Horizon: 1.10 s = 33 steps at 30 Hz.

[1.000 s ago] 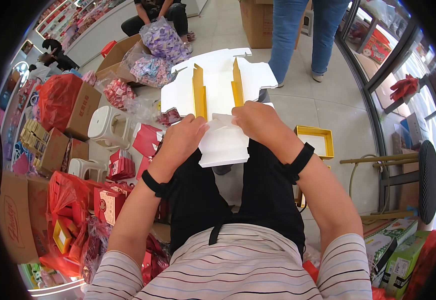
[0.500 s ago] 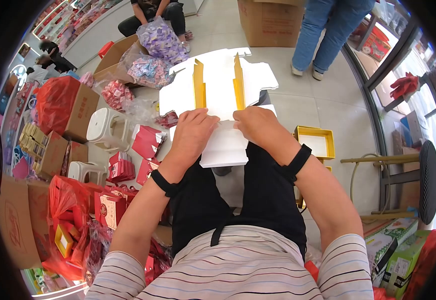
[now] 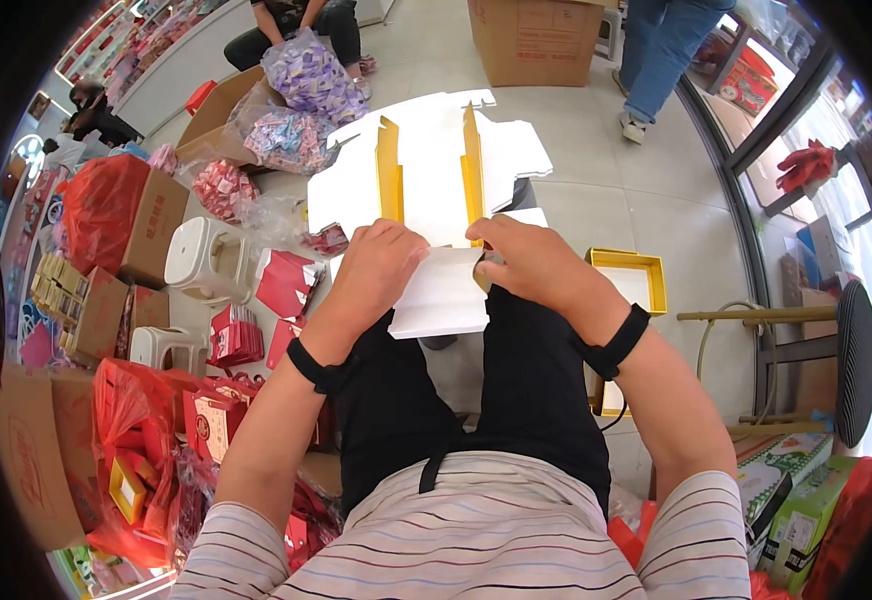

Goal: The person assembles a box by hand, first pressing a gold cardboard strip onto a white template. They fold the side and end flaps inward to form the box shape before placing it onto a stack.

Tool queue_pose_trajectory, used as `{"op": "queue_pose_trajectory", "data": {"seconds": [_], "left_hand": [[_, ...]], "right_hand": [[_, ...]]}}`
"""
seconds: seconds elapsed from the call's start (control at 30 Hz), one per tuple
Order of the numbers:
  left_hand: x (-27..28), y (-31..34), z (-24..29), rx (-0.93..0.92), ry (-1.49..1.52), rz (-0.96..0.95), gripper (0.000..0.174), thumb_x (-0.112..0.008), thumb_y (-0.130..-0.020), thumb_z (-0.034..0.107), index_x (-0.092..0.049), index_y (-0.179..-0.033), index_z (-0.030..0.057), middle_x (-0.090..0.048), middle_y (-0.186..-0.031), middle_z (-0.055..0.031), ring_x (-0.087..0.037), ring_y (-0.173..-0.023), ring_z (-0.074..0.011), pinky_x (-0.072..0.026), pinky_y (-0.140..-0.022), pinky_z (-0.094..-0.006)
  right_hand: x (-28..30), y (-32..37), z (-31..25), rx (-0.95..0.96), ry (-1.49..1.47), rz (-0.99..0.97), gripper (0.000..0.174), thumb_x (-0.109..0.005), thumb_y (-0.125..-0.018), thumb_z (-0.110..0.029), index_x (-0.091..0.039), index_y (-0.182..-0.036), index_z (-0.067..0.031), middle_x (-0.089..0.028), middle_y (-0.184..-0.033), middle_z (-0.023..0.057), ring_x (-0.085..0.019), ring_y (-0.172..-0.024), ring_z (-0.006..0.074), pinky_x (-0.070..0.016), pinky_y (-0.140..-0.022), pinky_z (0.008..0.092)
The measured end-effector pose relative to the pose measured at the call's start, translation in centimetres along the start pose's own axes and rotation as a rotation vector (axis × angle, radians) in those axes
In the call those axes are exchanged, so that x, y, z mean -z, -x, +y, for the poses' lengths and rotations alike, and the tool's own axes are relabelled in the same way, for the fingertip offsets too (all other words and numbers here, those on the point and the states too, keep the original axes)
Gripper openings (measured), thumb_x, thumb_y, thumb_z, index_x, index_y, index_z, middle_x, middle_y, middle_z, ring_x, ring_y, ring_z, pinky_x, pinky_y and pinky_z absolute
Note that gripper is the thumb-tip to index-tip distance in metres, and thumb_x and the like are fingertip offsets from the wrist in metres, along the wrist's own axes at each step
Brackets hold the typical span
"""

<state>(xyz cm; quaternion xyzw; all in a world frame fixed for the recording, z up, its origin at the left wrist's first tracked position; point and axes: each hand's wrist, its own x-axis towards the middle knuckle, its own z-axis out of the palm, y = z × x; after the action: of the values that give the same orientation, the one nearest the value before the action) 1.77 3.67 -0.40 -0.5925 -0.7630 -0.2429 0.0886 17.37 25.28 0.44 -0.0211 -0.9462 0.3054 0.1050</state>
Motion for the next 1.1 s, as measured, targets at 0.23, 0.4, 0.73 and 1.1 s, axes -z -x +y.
{"op": "queue_pose_trajectory", "data": {"seconds": [0.23, 0.4, 0.73, 1.1], "left_hand": [[0.0, -2.0, -1.1, 0.069, -0.004, 0.011, 0.006, -0.067, -0.099, 0.014, -0.07, -0.1, 0.0088, -0.072, -0.095, -0.0067, -0.067, -0.102, -0.0279, -0.048, -0.091, -0.044], [0.0, -3.5, -2.0, 0.156, -0.02, -0.07, 0.008, -0.066, -0.1, 0.016, -0.07, -0.101, 0.0092, -0.072, -0.095, -0.0059, -0.066, -0.102, -0.0277, -0.0474, -0.091, -0.044], [3.4, 1.3, -1.5, 0.162, 0.111, 0.154, 0.036, -0.072, -0.088, 0.004, -0.066, -0.124, 0.0047, -0.064, -0.126, -0.0182, -0.061, -0.121, -0.0391, -0.0485, -0.105, -0.0462], [1.0, 2.6, -2.1, 0.092, 0.126, 0.066, 0.052, -0.079, -0.076, -0.003, -0.058, -0.123, 0.002, -0.064, -0.128, -0.0203, -0.062, -0.117, -0.0411, -0.0525, -0.1, -0.045]], "right_hand": [[0.8, -3.8, -0.1, -0.023, 0.033, 0.057, 0.014, -0.063, -0.099, -0.018, -0.067, -0.109, -0.0074, -0.069, -0.102, 0.0147, -0.067, -0.09, 0.0366, -0.0544, -0.083, 0.0445], [0.1, -5.7, 1.2, -0.029, 0.076, 0.033, 0.019, -0.057, -0.101, -0.022, -0.067, -0.106, -0.0067, -0.069, -0.101, 0.0163, -0.069, -0.09, 0.0386, -0.0555, -0.083, 0.0477], [-0.1, -5.6, 1.6, 0.01, 0.061, 0.063, 0.017, -0.057, -0.101, -0.019, -0.065, -0.102, -0.005, -0.069, -0.097, 0.0169, -0.068, -0.09, 0.0392, -0.0554, -0.082, 0.0482], [-0.2, -5.9, 1.5, 0.043, 0.027, 0.105, 0.014, -0.059, -0.099, -0.017, -0.065, -0.099, -0.0033, -0.068, -0.094, 0.018, -0.068, -0.088, 0.04, -0.0546, -0.081, 0.0488]]}}
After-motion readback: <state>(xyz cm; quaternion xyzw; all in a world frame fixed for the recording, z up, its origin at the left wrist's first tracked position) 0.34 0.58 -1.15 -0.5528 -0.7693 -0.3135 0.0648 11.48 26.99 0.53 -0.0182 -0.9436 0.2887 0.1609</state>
